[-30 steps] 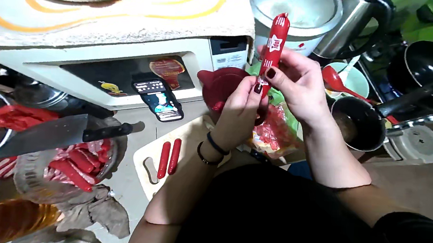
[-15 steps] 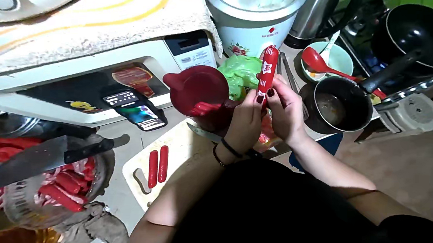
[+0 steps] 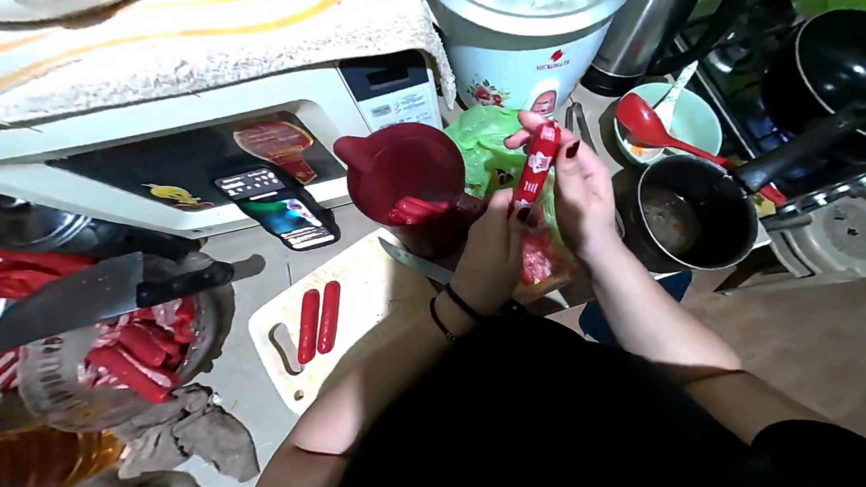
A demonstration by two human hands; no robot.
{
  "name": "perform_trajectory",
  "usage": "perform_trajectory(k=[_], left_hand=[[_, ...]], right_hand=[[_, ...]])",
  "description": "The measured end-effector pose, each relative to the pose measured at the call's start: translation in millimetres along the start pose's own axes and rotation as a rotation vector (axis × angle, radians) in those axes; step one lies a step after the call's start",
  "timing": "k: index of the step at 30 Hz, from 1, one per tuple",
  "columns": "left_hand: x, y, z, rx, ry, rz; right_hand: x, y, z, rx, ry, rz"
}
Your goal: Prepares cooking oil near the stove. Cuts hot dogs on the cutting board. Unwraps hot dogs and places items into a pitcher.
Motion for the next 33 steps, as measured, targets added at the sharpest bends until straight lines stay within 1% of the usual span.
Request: perform_trajectory(k=[3, 5, 7, 10, 12, 15, 17, 20, 21, 22, 24, 27, 30, 33], left_hand=[[-1.4, 2.4, 3.7, -0.002, 0.026, 0.006], [-2.7, 6.8, 8.1, -0.03, 0.02, 0.033], [-3.5, 13.4, 14.3, -0.041, -0.001, 0.043], [-3.6, 22.3, 21.1, -0.103, -0.058, 0.055], [-5.8, 32.6, 23.1, -0.138, -0.114, 0.121], [-9.1, 51.2, 24.3, -0.226, -0.185, 0.326], [-12.0, 63.4, 27.1, -0.242, -0.248, 0.41], [-9.1, 75.4, 27.2, -0.351, -0.332, 0.463], [-7.3, 78.0, 26.7, -0.404, -0.362, 0.486], [-6.5, 80.0, 27.3, -0.449, -0.376, 0.493], [-7.7, 83.6, 30.7, -0.464, -0.374, 0.507], [-9.9, 91.5, 36.8, -0.34, -0.415, 0.459], [-8.3, 100.2, 39.2, -0.216, -0.47, 0.385], [-10.1, 103.4, 38.3, -0.162, -0.497, 0.375]], right_hand=[[12.1, 6.8, -9.0, -0.045, 0.059, 0.017], [16.9, 11.9, -8.8, -0.006, 0.046, -0.027], [20.0, 16.5, -8.9, 0.011, 0.041, -0.079], [22.0, 21.1, -10.5, 0.039, 0.036, -0.09], [22.1, 20.2, -9.6, 0.15, -0.025, -0.054], [16.7, 13.2, -5.1, 0.307, -0.13, -0.048], [10.2, 3.4, -4.5, 0.315, -0.174, -0.159], [-7.0, -21.6, -13.5, 0.175, -0.22, -0.444], [-14.0, -31.0, -16.4, 0.163, -0.215, -0.515], [-19.6, -39.1, -16.8, 0.173, -0.195, -0.562], [-26.8, -49.2, -15.0, 0.207, -0.154, -0.575], [-25.2, -51.9, -15.6, 0.163, -0.105, -0.52], [-22.9, -43.2, -17.5, 0.11, -0.116, -0.549], [-24.2, -37.6, -15.1, 0.186, -0.153, -0.565]])
Point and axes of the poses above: each hand's wrist, its own x-axis towards the middle knuckle, its own y-axis out of the back of the hand, z = x × y, the point moved 6 cm from there along x, towards the middle knuckle, and after that the axes turned 3 degrees about -x, right-handed, at the moved point
